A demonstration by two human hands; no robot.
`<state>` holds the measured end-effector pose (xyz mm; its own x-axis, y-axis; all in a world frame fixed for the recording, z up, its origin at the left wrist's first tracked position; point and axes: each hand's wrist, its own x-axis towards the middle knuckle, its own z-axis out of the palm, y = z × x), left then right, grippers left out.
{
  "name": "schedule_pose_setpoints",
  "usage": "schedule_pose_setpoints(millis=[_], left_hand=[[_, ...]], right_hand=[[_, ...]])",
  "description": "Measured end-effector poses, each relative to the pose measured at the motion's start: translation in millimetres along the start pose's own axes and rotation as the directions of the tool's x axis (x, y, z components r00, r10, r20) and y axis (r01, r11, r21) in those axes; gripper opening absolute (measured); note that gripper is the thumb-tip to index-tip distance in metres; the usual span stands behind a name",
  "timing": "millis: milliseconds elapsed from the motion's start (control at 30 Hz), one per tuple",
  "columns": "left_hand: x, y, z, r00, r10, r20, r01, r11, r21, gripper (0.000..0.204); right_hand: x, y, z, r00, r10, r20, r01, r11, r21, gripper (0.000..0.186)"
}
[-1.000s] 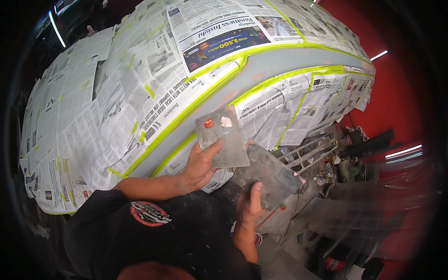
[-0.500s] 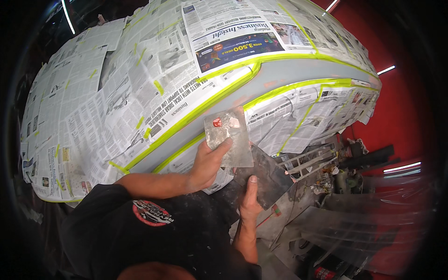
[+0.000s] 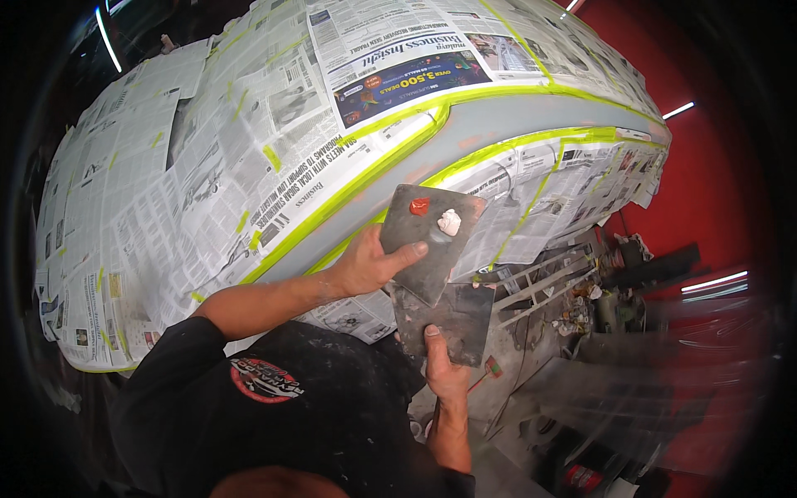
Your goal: The person applies body filler to a car panel using a metal spreader and a smaller scraper. They repeatedly scoop filler from the spreader and smooth it onto the surface, which is masked with newspaper and tape.
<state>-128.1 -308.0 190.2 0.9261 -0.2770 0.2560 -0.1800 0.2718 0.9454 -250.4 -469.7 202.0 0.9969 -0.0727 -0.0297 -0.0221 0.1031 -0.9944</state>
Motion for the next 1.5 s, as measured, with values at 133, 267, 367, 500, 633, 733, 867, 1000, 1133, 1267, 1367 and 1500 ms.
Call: schedule_pose_setpoints(millis=[133,267,367,500,633,733,867,1000,1133,1267,1367,1500], left_hand=[[5,-3,5,0.998,0.002,0.062,0.004,0.995,-0.097,0.034],[5,0,10,0.989,-0.059,0.137,0.076,0.989,-0.128,0.032],[8,17,18,0.978,-0.062,0.198,0.097,0.98,-0.174,0.031],[15,32,9,0.979,-0.034,0.2,0.103,0.933,-0.345,0.038],[21,43,-14,0.93,-0.246,0.272,0.322,0.904,-0.281,0.04],[26,41,-25,0.855,-0.352,0.382,0.423,0.898,-0.12,0.04],[25,46,-28,0.764,-0.449,0.463,0.421,0.891,0.17,0.043],[18,38,-18,0.817,-0.374,0.439,0.32,0.927,0.195,0.037],[18,35,-8,0.849,-0.317,0.423,0.276,0.948,0.158,0.038],[23,34,0,0.898,-0.267,0.349,0.305,0.95,-0.059,0.042],[35,40,-4,0.994,-0.106,0.026,0.109,0.933,-0.343,0.04],[12,52,-30,0.973,-0.229,0.041,0.23,0.925,-0.303,0.038]], right_hand=[[-5,-4,4,0.998,0.054,-0.036,-0.056,0.996,-0.064,0.028],[-8,3,1,0.992,0.115,0.047,-0.111,0.99,-0.091,0.025],[-10,30,-13,0.988,0.08,0.133,-0.035,0.95,-0.309,0.024],[0,17,-38,0.934,0.346,0.089,-0.199,0.71,-0.675,0.023],[-3,10,-84,0.974,-0.22,-0.057,0.133,0.755,-0.642,0.019],[-5,-31,-80,0.966,-0.181,-0.184,0.091,0.905,-0.415,0.027],[10,-41,-83,0.975,-0.221,-0.04,0.168,0.838,-0.52,0.041],[23,-43,-70,0.982,-0.19,-0.014,0.15,0.816,-0.559,0.041],[28,-27,-68,0.993,-0.108,0.053,0.121,0.87,-0.478,0.038],[25,-23,-64,0.996,-0.069,0.054,0.087,0.852,-0.516,0.035],[23,-11,-102,1.0,-0.023,-0.01,0.009,0.698,-0.716,0.031],[6,92,-174,0.909,-0.111,-0.401,-0.358,0.279,-0.891,0.032]])
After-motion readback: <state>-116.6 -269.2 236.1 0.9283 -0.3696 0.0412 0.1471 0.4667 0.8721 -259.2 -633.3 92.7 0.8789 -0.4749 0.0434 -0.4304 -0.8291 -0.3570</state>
